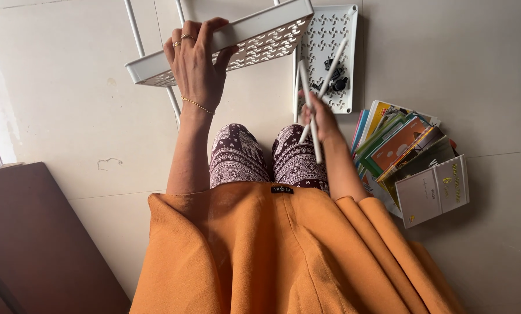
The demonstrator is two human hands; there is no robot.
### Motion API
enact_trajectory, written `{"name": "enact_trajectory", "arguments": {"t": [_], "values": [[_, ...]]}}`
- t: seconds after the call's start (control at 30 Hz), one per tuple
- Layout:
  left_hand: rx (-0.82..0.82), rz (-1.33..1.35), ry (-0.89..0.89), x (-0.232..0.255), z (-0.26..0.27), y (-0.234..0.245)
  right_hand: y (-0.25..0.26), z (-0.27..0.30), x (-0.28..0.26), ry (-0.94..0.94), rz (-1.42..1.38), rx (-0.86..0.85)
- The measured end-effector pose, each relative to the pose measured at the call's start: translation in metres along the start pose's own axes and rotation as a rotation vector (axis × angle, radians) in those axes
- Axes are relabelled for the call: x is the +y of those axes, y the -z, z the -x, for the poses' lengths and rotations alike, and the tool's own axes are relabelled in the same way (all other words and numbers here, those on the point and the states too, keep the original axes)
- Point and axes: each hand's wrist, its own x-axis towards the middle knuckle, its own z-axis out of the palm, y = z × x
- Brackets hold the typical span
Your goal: The person removes books from a white rolling shelf and places them on the floor. Then the person kneels, removes the wheels, and disassembles the shelf by detaching the shelves and legs.
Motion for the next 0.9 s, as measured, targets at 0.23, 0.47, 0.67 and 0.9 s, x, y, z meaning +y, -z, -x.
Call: {"name": "enact_trajectory", "arguments": {"t": [0.23,0.47,0.67,0.9], "values": [[-0.001,-0.015,0.031,0.009,-0.007,-0.003,0.052,-0.108,-0.027,0.183,0.59,0.355],[-0.056,-0.023,0.062,0.013,-0.018,-0.005,0.051,-0.152,0.005,0.017,0.886,0.443],[-0.079,-0.025,0.079,0.015,-0.022,-0.005,0.046,-0.152,0.016,0.02,0.852,0.391],[-0.071,-0.027,0.078,0.015,-0.022,-0.008,0.058,-0.175,-0.013,0.135,0.818,0.385]]}}
